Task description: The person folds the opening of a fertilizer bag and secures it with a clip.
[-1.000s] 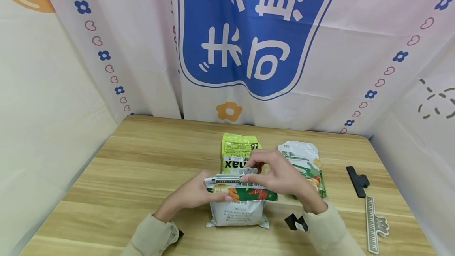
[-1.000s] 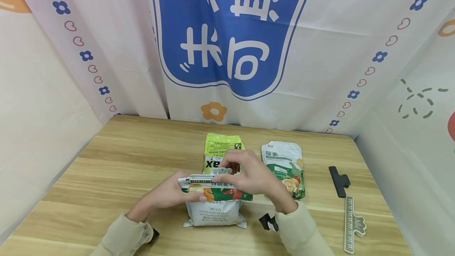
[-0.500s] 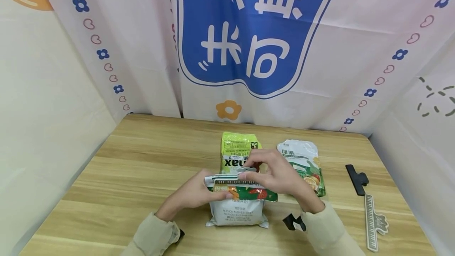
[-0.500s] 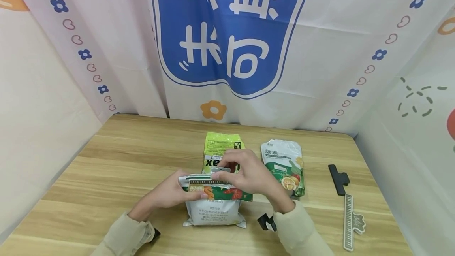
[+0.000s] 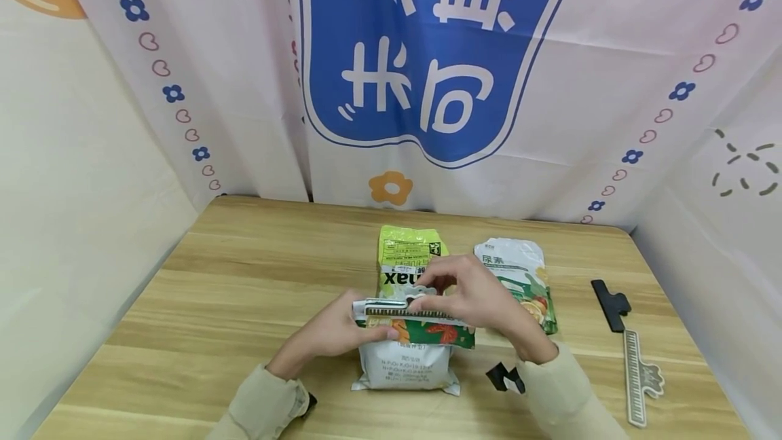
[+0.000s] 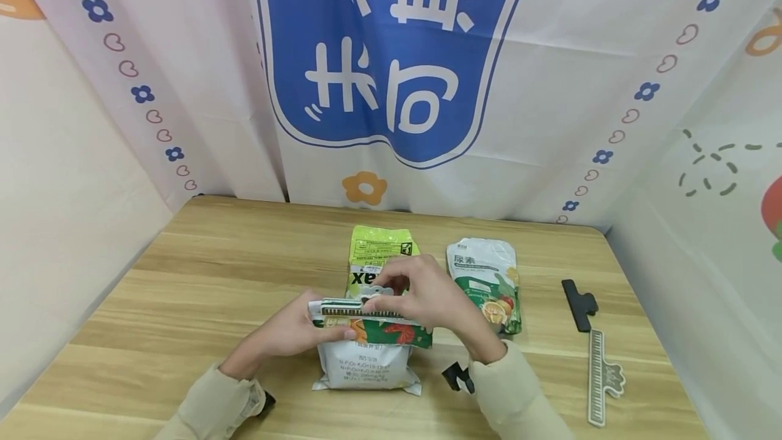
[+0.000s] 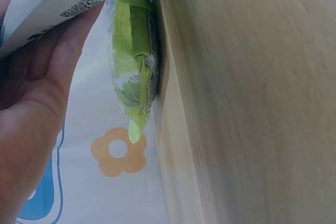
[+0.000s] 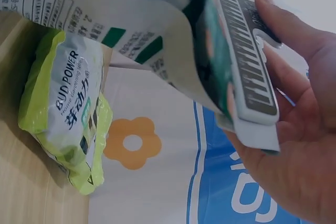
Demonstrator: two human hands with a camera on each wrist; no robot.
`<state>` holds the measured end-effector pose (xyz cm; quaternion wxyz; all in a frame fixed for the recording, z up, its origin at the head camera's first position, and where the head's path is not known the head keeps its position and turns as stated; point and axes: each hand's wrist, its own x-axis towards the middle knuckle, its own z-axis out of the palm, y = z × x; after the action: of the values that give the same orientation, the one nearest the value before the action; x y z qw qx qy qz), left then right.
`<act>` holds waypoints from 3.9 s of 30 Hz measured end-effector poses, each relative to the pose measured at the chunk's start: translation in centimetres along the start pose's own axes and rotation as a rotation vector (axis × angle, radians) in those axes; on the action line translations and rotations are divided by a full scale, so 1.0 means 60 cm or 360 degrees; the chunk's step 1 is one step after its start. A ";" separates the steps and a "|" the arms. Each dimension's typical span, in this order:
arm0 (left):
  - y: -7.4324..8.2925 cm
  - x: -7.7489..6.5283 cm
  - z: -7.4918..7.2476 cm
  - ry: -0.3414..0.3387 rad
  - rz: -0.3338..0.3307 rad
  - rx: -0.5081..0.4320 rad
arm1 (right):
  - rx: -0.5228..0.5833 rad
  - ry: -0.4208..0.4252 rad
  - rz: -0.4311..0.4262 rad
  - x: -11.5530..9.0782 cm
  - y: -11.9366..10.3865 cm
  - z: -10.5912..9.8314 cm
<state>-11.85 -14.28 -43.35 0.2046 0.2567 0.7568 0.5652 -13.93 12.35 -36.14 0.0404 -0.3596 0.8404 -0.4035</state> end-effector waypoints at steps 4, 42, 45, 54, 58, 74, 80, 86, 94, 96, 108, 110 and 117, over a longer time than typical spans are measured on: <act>0.001 -0.002 -0.003 -0.0001 -0.0021 -0.0003 | 0.0018 -0.0026 0.0052 0.003 0.000 -0.001; 0.005 -0.002 -0.004 0.0025 -0.0117 -0.0014 | 0.0845 -0.0071 0.0769 -0.095 0.075 0.056; 0.006 -0.001 -0.003 0.0025 -0.0125 -0.0024 | 0.0890 -0.0074 0.0803 -0.100 0.077 0.066; -0.001 0.001 -0.005 0.0043 -0.0186 -0.0087 | 0.1014 -0.0112 0.0822 -0.103 0.085 0.082; -0.007 0.002 -0.007 0.0042 -0.0204 -0.0113 | 0.1000 -0.0091 0.0856 -0.103 0.084 0.082; -0.019 -0.022 -0.008 -0.0171 -0.0476 -0.0241 | 0.1045 -0.0073 0.0894 -0.099 0.077 0.083; -0.020 -0.030 -0.010 -0.0235 -0.0466 -0.0371 | 0.1044 -0.0047 0.0920 -0.097 0.077 0.085; -0.018 -0.034 -0.012 -0.0264 -0.0488 -0.0360 | 0.1154 -0.0059 0.0912 -0.096 0.079 0.089; -0.018 -0.034 -0.014 -0.0244 -0.0516 -0.0357 | 0.1313 -0.0089 0.0887 -0.095 0.080 0.091; -0.017 -0.034 -0.015 -0.0248 -0.0500 -0.0365 | 0.1314 -0.0090 0.0886 -0.095 0.080 0.091; -0.016 -0.040 -0.026 -0.0217 -0.0477 -0.0343 | 0.1281 -0.0067 0.0892 -0.084 0.073 0.098; -0.017 -0.041 -0.029 -0.0205 -0.0471 -0.0340 | 0.1279 -0.0057 0.0893 -0.081 0.071 0.099; -0.017 -0.043 -0.044 -0.0181 -0.0454 -0.0278 | 0.1288 -0.0042 0.0897 -0.069 0.065 0.102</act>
<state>-11.55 -18.11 -43.57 0.3466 0.1596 0.7208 0.5787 -10.95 12.64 -43.94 0.2952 -0.0789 0.6801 -0.6664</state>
